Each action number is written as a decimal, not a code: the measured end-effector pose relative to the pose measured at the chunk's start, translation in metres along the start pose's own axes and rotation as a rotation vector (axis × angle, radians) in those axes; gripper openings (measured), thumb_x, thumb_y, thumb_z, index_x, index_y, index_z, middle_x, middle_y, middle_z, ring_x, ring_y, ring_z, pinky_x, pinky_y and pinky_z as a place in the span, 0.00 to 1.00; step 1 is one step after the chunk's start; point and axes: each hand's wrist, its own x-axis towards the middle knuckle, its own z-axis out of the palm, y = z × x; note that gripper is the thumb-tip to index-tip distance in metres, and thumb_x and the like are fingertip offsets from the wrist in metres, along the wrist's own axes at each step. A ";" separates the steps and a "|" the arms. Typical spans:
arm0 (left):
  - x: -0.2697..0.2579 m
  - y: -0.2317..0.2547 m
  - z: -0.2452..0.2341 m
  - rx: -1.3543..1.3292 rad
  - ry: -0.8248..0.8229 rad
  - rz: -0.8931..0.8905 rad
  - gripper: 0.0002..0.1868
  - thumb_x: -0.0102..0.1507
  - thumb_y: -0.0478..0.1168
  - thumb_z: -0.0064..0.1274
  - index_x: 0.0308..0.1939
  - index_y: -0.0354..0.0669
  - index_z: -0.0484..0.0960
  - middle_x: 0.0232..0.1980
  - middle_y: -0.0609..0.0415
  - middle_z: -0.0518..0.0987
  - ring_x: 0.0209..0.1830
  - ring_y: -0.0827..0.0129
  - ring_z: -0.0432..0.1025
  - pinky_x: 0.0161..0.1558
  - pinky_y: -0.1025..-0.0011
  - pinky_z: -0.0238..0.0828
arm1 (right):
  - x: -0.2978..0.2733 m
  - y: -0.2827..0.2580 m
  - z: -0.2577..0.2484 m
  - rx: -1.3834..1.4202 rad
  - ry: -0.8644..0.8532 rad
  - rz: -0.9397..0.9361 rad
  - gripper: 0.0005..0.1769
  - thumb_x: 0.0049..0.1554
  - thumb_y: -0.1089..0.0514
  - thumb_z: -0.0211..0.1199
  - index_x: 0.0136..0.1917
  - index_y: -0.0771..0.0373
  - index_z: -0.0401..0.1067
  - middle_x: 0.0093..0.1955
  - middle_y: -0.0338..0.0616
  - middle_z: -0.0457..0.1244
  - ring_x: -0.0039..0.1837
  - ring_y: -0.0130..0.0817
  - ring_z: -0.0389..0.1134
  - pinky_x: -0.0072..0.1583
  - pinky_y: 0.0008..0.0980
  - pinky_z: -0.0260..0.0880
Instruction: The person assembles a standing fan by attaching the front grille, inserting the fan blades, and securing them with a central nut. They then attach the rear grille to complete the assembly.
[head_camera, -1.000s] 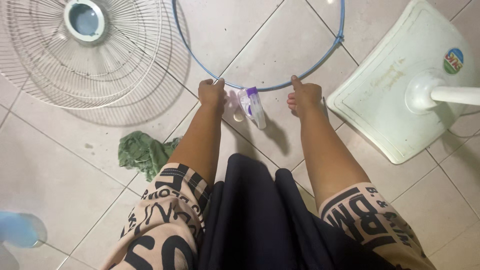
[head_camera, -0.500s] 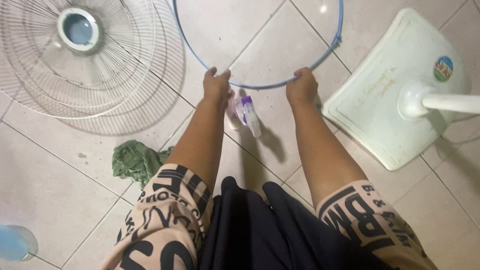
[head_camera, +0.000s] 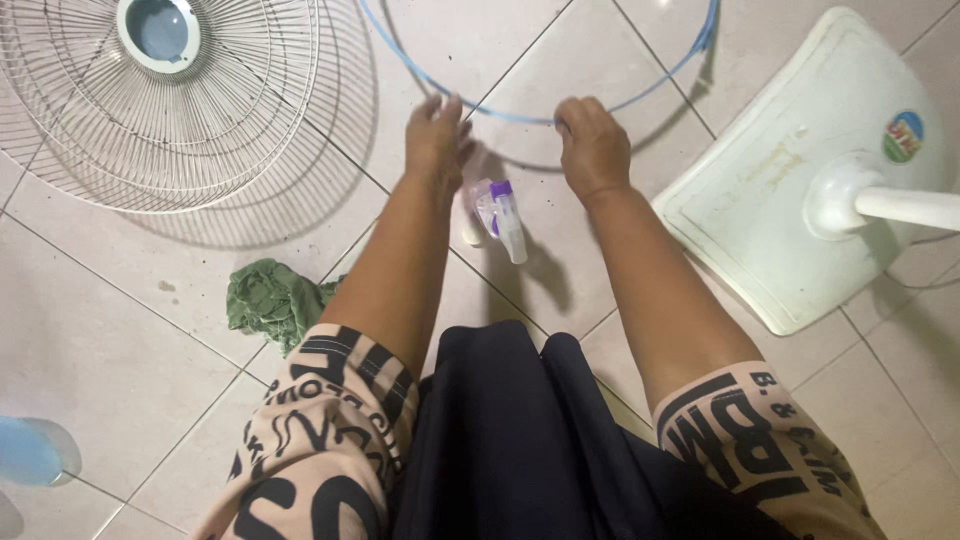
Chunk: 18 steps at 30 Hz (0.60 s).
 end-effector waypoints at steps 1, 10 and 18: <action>-0.008 0.016 0.009 -0.026 -0.055 0.054 0.33 0.65 0.44 0.55 0.73 0.44 0.63 0.59 0.47 0.77 0.57 0.58 0.75 0.52 0.57 0.75 | 0.008 -0.009 -0.015 0.017 0.003 -0.008 0.06 0.61 0.65 0.66 0.49 0.59 0.71 0.48 0.46 0.63 0.51 0.50 0.66 0.52 0.48 0.67; -0.227 0.156 0.073 -0.161 -0.342 0.359 0.26 0.69 0.38 0.50 0.71 0.46 0.62 0.42 0.55 0.77 0.46 0.65 0.79 0.44 0.62 0.79 | -0.009 -0.135 -0.196 0.150 0.310 -0.073 0.05 0.62 0.70 0.60 0.51 0.64 0.71 0.49 0.48 0.64 0.52 0.48 0.68 0.53 0.45 0.70; -0.486 0.254 0.063 -0.095 -0.306 0.492 0.22 0.71 0.35 0.46 0.70 0.45 0.66 0.44 0.56 0.74 0.42 0.73 0.73 0.42 0.72 0.74 | -0.061 -0.270 -0.371 0.390 0.222 0.063 0.07 0.61 0.67 0.60 0.53 0.65 0.73 0.51 0.51 0.67 0.52 0.45 0.71 0.53 0.39 0.73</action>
